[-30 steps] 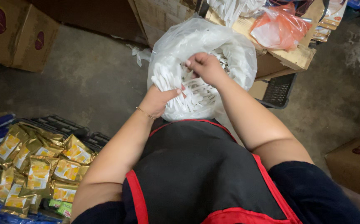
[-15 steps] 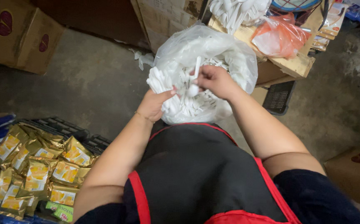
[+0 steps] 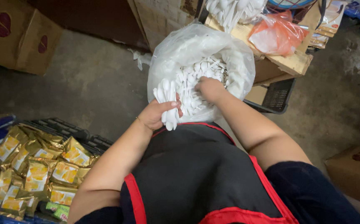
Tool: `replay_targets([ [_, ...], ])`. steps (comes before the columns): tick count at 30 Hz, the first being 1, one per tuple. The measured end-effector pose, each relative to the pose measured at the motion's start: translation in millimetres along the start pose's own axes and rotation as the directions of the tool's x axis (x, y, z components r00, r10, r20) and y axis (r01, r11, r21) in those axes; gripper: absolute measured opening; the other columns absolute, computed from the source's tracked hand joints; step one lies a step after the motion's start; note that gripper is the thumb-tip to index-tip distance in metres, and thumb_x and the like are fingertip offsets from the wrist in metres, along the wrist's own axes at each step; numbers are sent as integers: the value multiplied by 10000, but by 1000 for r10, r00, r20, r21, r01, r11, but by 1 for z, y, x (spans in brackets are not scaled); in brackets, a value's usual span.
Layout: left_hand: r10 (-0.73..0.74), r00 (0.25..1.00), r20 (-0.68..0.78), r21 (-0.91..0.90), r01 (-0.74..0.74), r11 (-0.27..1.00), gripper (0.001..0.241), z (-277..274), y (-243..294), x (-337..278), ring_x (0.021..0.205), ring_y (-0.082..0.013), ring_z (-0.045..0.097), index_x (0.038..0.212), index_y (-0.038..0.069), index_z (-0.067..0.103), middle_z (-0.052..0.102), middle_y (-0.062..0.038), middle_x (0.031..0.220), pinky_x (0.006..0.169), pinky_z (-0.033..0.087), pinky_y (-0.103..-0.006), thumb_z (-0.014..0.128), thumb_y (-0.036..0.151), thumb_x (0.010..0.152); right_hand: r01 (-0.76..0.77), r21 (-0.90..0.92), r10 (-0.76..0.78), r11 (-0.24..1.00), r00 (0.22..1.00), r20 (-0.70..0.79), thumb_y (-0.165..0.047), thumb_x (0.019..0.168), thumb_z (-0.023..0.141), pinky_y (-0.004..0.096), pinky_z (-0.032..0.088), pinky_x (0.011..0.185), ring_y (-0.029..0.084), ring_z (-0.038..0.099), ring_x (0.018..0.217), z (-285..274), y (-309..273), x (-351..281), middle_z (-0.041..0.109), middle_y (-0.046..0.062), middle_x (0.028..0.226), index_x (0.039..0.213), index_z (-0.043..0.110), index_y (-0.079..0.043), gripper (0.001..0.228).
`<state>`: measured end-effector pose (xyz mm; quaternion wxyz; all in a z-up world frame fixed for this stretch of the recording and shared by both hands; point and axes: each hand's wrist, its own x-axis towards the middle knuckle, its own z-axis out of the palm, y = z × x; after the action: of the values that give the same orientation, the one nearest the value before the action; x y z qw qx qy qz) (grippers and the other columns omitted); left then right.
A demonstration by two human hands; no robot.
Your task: The person sorts through a large bag of white plastic spoons by hand, gathering and bundling several spoons together.
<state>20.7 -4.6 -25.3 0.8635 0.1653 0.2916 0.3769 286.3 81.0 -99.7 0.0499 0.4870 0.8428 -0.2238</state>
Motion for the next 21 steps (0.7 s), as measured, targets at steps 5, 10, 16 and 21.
replay_targets([
  [5,22,999,-26,54,-21,998,402,11,5,-12,908,-259,718,1252,25,613,691,-83,964,824,591,-411,734,38,869,33,-57,-36,998,998,-53,-232,820,705,454,542,837,338,676,975,-7,-2,-9,657,126,1067,945,765,-157,158],
  [10,126,989,-73,124,-116,985,401,37,16,-1,1116,-252,716,1280,-65,644,751,-149,1156,976,551,-403,731,59,908,-151,525,184,838,983,-10,-268,904,777,389,541,776,246,671,812,-91,-24,-38,697,115,911,990,750,-110,182],
  [16,8,956,293,-26,-1,1000,434,95,7,16,990,-303,717,1288,18,591,717,-147,1057,872,602,-455,763,53,890,284,796,-127,535,958,-256,-233,871,846,369,521,800,195,602,874,-173,-68,-94,620,86,972,1238,630,-55,462],
  [21,-143,939,314,207,79,975,440,128,-15,42,913,-296,732,1236,-1,619,710,-130,1000,840,616,-450,805,35,839,728,214,-406,652,573,-712,-244,710,750,511,386,1009,455,486,1186,-235,-66,-138,503,321,1228,1216,570,53,614],
])
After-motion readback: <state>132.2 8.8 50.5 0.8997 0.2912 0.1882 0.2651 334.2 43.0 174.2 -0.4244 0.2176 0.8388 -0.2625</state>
